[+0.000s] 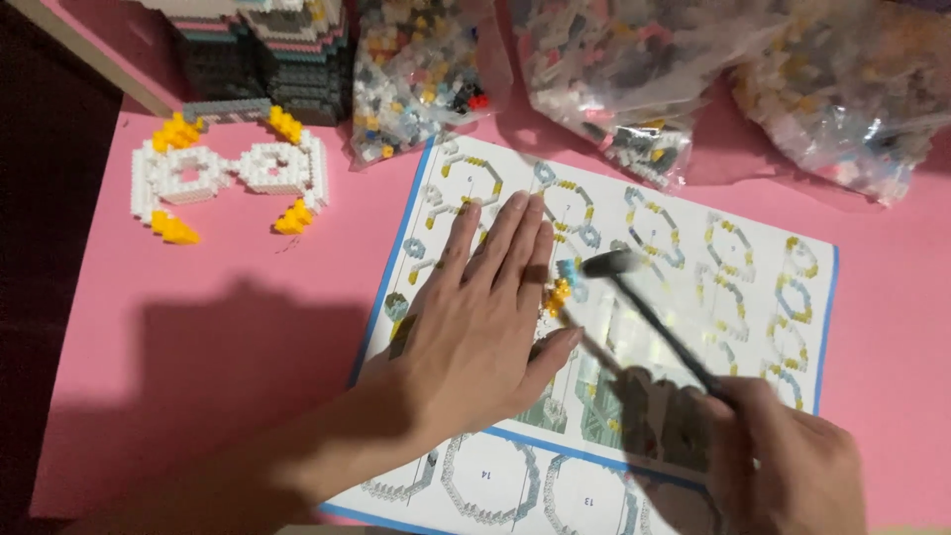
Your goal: The person assembles a structure using small plastic blocks, following a printed instruction sheet. They pick up individual blocks from plastic bags, connect them by hand, and use a small hammer to secure the pieces together.
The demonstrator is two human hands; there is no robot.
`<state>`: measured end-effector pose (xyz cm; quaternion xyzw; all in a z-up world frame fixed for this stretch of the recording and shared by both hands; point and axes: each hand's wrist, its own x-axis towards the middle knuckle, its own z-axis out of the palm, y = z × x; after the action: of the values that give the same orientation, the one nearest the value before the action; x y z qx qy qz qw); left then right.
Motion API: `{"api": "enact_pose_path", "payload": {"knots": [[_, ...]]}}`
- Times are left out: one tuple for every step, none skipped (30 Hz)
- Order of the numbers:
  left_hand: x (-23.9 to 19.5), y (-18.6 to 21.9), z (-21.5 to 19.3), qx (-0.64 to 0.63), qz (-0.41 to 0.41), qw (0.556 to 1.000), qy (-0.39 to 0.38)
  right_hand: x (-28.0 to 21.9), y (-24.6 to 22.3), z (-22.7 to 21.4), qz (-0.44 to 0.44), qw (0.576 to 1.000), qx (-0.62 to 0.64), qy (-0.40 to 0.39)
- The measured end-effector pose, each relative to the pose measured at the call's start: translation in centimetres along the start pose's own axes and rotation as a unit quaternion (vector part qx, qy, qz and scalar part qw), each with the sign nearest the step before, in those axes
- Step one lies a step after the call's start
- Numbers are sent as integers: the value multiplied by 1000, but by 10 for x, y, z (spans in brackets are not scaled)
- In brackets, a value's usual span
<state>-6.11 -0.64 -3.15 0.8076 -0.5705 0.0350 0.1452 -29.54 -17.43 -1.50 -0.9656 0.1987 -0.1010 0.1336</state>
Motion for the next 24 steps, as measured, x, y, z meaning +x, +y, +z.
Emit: {"api": "enact_pose_path", "payload": {"knots": [[-3,0,-1,-3,-2,1000,-2,-5,0,0,38,999,1,13],[-6,0,-2,-4,-4,1000,-8,-8,1,2,75,997,2,26],[-5,0,-2,1,-1,1000,-5,-5,5,4,75,997,1,28],[-4,0,-3,6,3,1000,-2,-1,9,5,28,999,-17,0],[-3,0,-3,5,3,1000,-2,1,11,5,-18,999,-34,-30],[-2,1,-3,5,4,1000,-4,-3,9,2,-18,999,-34,-31],[-4,0,-4,6,2,1000,-9,-9,5,-3,19,1000,-13,-7],[-5,-1,-4,6,-1,1000,-11,-13,1,-5,57,998,7,16],[-3,0,-4,7,-2,1000,-13,-9,2,-4,58,998,7,15],[-2,0,-5,8,-2,1000,-15,-4,5,-2,4,1000,-20,-24],[-1,0,-6,8,-1,1000,-14,1,8,-1,-52,996,-49,-60],[-1,-2,-8,16,5,1000,-24,-2,7,-1,-52,996,-50,-58],[-3,-3,-8,24,8,999,-35,-7,4,-2,13,999,-21,-25],[-2,-2,-7,24,5,999,-35,-9,3,-1,79,997,7,8],[-1,-1,-5,23,0,999,-32,-8,4,1,81,997,9,5],[-1,0,-5,22,-6,999,-29,-4,5,4,48,998,-17,-31],[-1,0,-5,22,-4,999,-27,0,7,6,15,997,-47,-61],[-1,0,-6,20,0,1000,-21,-2,5,3,16,997,-48,-58],[-2,0,-6,16,0,1000,-18,-8,1,-1,48,998,-3,-32],[0,0,-4,16,-1,1000,-19,-10,-2,-3,80,996,43,-5],[0,1,-3,13,-7,1000,-22,-9,-4,-1,82,996,45,-9],[-1,1,-3,10,-13,1000,-26,-7,-4,1,75,997,8,-20],[0,0,-3,10,-12,1000,-24,-4,-3,2,67,997,-32,-26],[-1,-1,-5,18,-5,999,-30,-5,-2,1,67,997,-34,-24]]}}
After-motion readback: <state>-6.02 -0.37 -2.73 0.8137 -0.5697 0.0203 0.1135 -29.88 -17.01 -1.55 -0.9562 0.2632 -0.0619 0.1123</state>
